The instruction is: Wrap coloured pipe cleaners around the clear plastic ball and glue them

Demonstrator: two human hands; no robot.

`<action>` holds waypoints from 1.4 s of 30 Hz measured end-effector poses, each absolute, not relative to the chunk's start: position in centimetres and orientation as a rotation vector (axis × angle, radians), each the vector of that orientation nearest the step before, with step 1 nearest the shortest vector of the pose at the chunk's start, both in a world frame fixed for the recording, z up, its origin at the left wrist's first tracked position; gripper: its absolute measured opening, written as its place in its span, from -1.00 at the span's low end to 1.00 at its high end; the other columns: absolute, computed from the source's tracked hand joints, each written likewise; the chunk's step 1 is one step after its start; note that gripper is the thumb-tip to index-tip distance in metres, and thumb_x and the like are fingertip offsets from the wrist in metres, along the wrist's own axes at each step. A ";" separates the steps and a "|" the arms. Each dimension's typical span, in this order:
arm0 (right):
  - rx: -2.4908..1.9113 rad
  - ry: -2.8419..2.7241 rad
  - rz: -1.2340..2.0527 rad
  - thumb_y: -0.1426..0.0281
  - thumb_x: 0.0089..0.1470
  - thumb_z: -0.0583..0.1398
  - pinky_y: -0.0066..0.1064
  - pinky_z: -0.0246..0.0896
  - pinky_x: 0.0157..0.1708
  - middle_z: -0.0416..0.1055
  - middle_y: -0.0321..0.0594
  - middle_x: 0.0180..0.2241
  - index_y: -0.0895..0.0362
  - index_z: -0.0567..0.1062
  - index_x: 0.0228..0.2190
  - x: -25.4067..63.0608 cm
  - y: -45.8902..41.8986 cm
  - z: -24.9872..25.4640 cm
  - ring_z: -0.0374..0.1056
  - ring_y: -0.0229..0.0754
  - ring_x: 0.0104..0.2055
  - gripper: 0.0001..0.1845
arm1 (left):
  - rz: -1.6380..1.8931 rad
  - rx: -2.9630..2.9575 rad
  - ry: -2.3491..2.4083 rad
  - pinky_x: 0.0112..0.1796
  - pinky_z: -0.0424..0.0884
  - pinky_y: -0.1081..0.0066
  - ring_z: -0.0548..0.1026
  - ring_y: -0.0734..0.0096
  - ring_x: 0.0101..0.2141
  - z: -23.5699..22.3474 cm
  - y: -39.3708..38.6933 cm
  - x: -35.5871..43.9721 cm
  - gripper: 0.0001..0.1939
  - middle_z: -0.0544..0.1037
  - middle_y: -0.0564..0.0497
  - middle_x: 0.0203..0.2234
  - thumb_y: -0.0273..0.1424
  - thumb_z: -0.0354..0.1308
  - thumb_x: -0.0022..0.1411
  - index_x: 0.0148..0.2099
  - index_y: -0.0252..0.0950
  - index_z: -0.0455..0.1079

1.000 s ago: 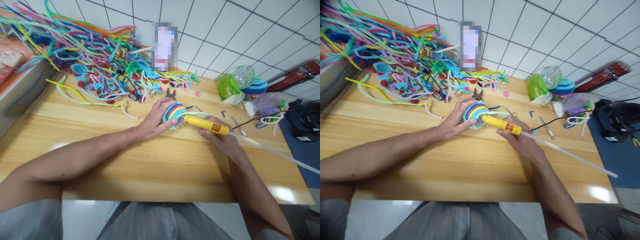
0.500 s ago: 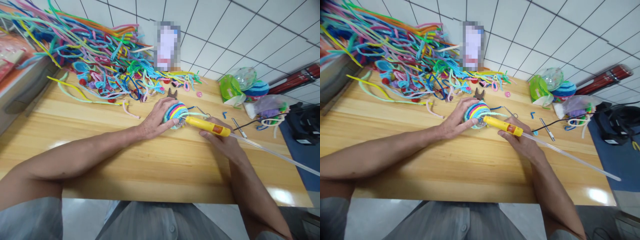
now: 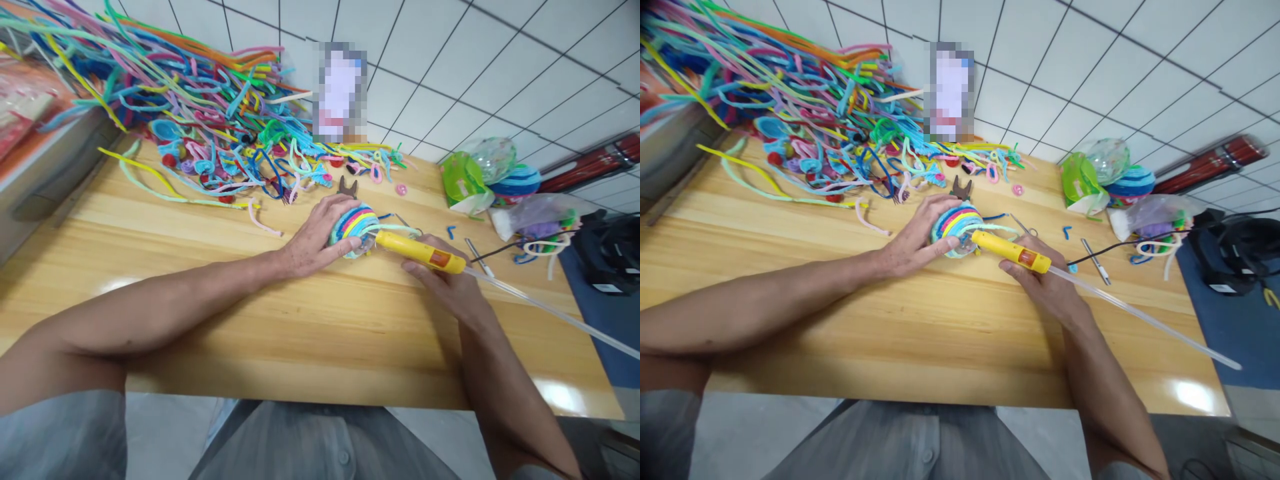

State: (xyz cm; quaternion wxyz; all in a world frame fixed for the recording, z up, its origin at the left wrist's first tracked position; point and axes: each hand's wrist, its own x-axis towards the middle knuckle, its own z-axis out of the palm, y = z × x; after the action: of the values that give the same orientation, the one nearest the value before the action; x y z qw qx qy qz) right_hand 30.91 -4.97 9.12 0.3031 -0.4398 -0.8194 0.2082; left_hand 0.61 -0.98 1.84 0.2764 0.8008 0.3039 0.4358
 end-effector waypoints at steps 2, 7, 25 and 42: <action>-1.200 -2.154 0.568 0.17 0.38 0.33 -0.23 0.23 -0.29 0.47 -0.31 -0.35 -0.02 0.48 -0.30 30.9 -5.0 9.1 0.37 -0.11 -0.32 -0.76 | 1.177 2.150 0.814 0.50 0.23 -0.20 0.26 -0.09 0.49 1.8 -1.0 0.6 -0.30 0.33 -0.33 0.42 0.07 0.09 0.58 0.54 -0.20 0.19; -1.241 -2.140 0.595 0.07 0.36 0.34 -0.20 0.25 -0.29 0.45 -0.29 -0.38 -0.03 0.48 -0.34 30.9 -5.0 9.2 0.36 -0.08 -0.34 -0.68 | 1.178 2.154 0.823 0.50 0.24 -0.18 0.25 -0.05 0.49 1.8 -1.0 0.7 -0.29 0.33 -0.33 0.42 0.09 0.07 0.59 0.54 -0.21 0.19; -1.211 -2.169 0.563 0.08 0.36 0.33 -0.21 0.34 -0.31 0.51 -0.27 -0.37 -0.03 0.52 -0.34 31.2 -4.7 9.3 0.41 -0.08 -0.33 -0.70 | 1.225 2.157 0.805 0.48 0.27 -0.23 0.29 -0.11 0.47 1.8 -1.1 1.0 -0.31 0.36 -0.34 0.42 0.06 0.11 0.58 0.53 -0.21 0.20; -1.188 -2.155 0.626 0.11 0.36 0.36 -0.19 0.37 -0.28 0.52 -0.26 -0.36 -0.03 0.55 -0.34 31.5 -4.8 9.3 0.43 -0.06 -0.31 -0.72 | 1.255 2.161 0.796 0.48 0.28 -0.23 0.30 -0.10 0.46 1.5 -1.0 1.2 -0.31 0.38 -0.33 0.41 0.05 0.13 0.57 0.52 -0.21 0.21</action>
State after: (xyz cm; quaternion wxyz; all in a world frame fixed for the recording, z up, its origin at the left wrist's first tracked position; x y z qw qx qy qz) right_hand 31.49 -4.76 9.25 0.2968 -0.4468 -0.8104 0.2355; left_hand 1.21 -1.02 1.47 0.2564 0.7964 0.2934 0.4625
